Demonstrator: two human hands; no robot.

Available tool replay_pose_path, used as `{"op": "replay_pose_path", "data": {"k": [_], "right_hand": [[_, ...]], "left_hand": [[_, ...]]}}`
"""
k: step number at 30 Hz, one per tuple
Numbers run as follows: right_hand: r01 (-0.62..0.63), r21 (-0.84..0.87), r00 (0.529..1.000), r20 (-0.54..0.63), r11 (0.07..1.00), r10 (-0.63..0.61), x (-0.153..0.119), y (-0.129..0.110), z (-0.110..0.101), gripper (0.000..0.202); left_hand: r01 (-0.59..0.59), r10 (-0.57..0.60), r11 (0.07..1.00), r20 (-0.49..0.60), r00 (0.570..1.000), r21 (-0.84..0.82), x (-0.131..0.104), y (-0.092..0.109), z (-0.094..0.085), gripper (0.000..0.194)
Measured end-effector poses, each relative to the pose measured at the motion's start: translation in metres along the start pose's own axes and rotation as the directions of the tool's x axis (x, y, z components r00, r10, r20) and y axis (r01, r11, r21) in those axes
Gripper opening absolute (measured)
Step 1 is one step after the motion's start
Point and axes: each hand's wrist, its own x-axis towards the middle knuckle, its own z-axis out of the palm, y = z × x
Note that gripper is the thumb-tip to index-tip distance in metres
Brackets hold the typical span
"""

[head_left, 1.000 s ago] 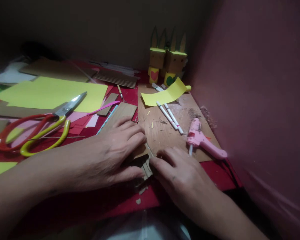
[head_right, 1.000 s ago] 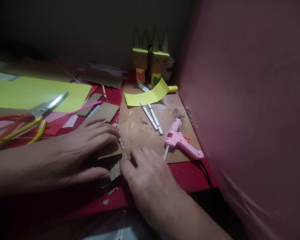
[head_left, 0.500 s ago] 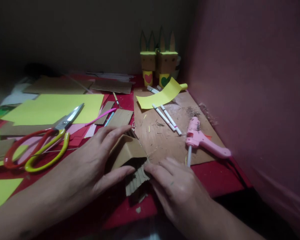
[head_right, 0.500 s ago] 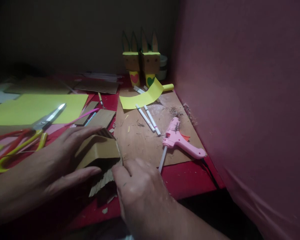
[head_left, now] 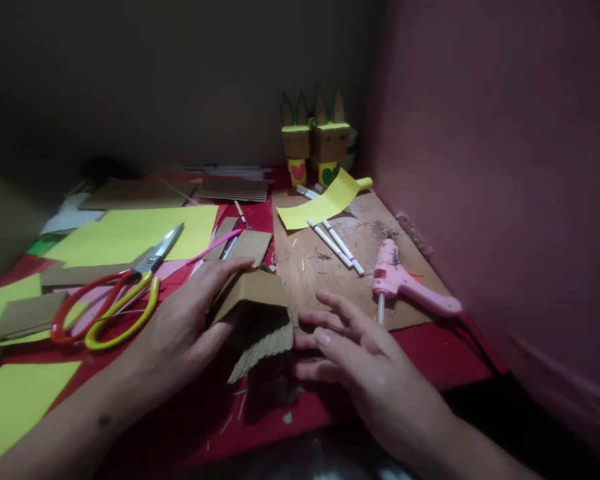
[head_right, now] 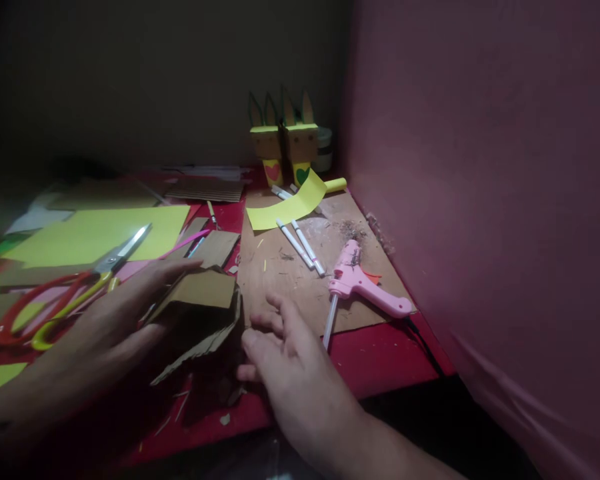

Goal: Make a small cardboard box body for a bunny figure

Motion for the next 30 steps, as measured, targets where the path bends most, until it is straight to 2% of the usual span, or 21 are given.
{"op": "replay_pose_path", "data": {"k": [2,4,6,8,13,18,21,24,27,30], "right_hand": [[-0.024,0.187,0.999,0.039,0.982,0.017,0.003,0.003,0.004,0.051],[-0.058,0.329,0.988,0.154,0.943,0.007,0.005,0.007,0.009,0.04],[-0.101,0.399,0.956,0.293,0.911,-0.022,0.006,0.009,0.018,0.036],[-0.097,0.413,0.923,0.378,0.905,-0.073,0.006,0.011,0.027,0.041],[0.032,0.387,0.921,0.346,0.922,-0.177,0.007,0.014,0.043,0.047],[0.035,0.424,0.942,0.288,0.905,-0.171,0.006,0.019,0.047,0.047],[0.021,0.464,0.945,0.28,0.886,-0.169,0.004,0.023,0.046,0.048],[0.027,0.494,0.944,0.274,0.869,-0.185,0.004,0.028,0.043,0.05],[0.051,0.496,0.93,0.292,0.867,-0.222,0.003,0.031,0.04,0.051],[0.072,0.488,0.921,0.303,0.87,-0.246,0.002,0.031,0.038,0.048]], "left_hand": [[0.059,-0.06,0.996,-0.018,0.998,-0.067,-0.002,-0.001,-0.003,0.046],[0.105,-0.113,0.983,-0.049,0.992,-0.152,-0.005,0.0,-0.006,0.045],[0.104,-0.121,0.974,-0.072,0.99,-0.201,-0.009,0.004,-0.009,0.044],[0.071,-0.087,0.976,-0.068,0.994,-0.207,-0.014,0.009,-0.01,0.046],[0.024,-0.052,0.963,-0.099,0.994,-0.267,-0.025,0.019,-0.007,0.053],[-0.048,0.04,0.973,-0.038,0.998,-0.227,-0.032,0.025,-0.01,0.057],[-0.051,0.05,0.977,-0.008,0.999,-0.208,-0.034,0.028,-0.012,0.059],[-0.097,0.089,0.978,-0.055,0.995,-0.186,-0.035,0.029,-0.012,0.066],[-0.154,0.143,0.985,-0.126,0.982,-0.076,-0.035,0.033,-0.009,0.058],[-0.154,0.148,0.988,-0.147,0.978,-0.03,-0.034,0.038,-0.006,0.052]]}}
